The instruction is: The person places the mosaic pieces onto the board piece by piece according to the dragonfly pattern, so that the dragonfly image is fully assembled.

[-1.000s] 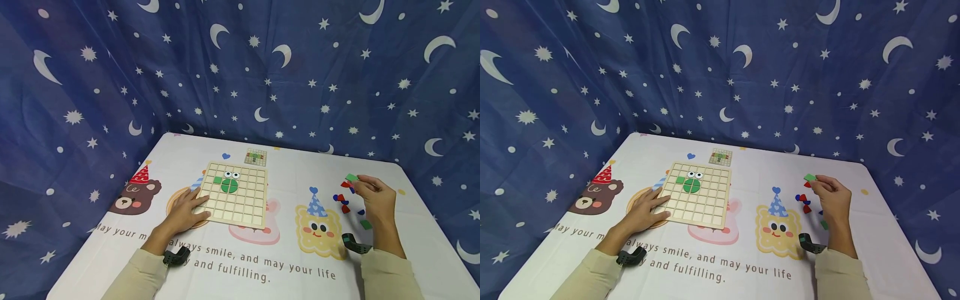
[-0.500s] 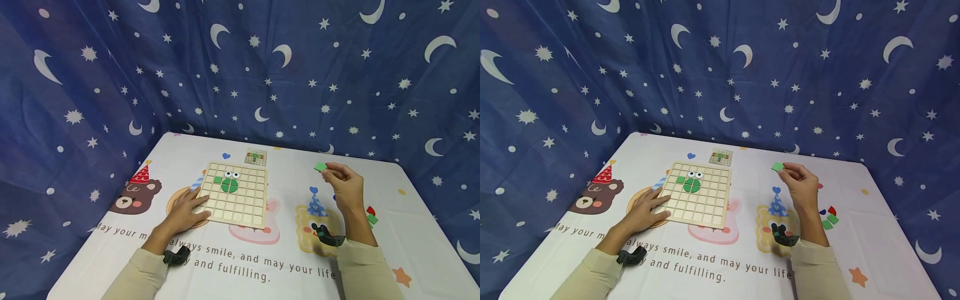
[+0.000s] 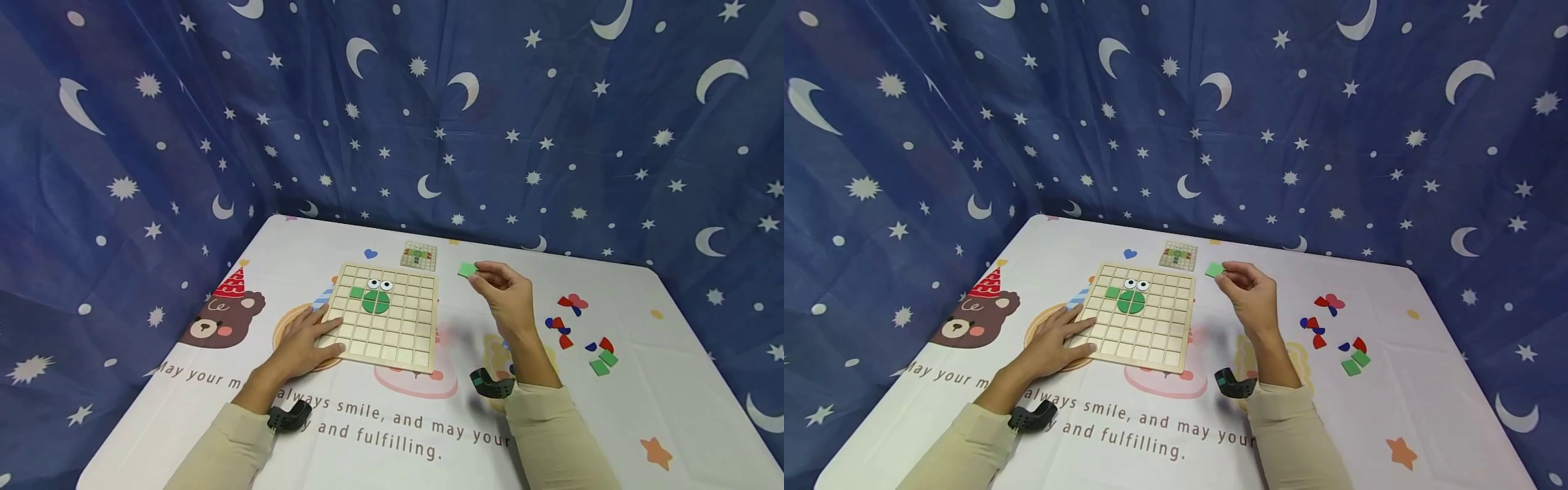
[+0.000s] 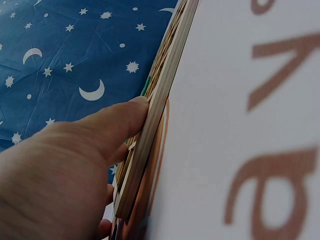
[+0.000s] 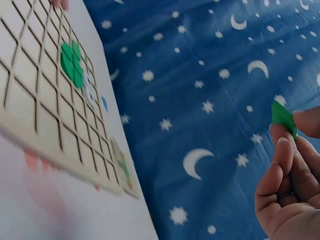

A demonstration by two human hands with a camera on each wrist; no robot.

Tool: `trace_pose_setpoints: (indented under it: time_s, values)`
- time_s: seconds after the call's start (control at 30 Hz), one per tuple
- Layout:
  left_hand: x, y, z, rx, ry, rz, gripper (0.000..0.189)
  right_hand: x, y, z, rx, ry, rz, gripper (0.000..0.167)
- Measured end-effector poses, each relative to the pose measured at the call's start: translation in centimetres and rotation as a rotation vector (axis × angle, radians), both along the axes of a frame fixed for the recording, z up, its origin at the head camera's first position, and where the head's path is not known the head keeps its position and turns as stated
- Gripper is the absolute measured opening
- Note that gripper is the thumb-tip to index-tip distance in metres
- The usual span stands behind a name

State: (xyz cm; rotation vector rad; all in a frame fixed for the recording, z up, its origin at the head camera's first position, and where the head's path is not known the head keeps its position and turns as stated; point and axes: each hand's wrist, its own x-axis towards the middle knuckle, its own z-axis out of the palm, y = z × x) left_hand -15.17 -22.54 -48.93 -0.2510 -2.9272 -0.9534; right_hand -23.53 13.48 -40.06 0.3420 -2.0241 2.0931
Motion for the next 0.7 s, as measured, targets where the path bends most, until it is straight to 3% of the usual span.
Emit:
trace_pose_setpoints:
  time_s: [0.3, 0.7]
  values:
    - [-0.1, 0.0, 0.0, -0.002, -0.004, 0.000, 0.060, -0.2, -3.8, -1.4, 0.042, -0.011, 0.058, 0.027]
    - [0.1, 0.1, 0.1, -0.003, -0.011, 0.001, 0.059, -0.7, -8.0, -3.6, 0.069, -0.141, 0.170, 0.028]
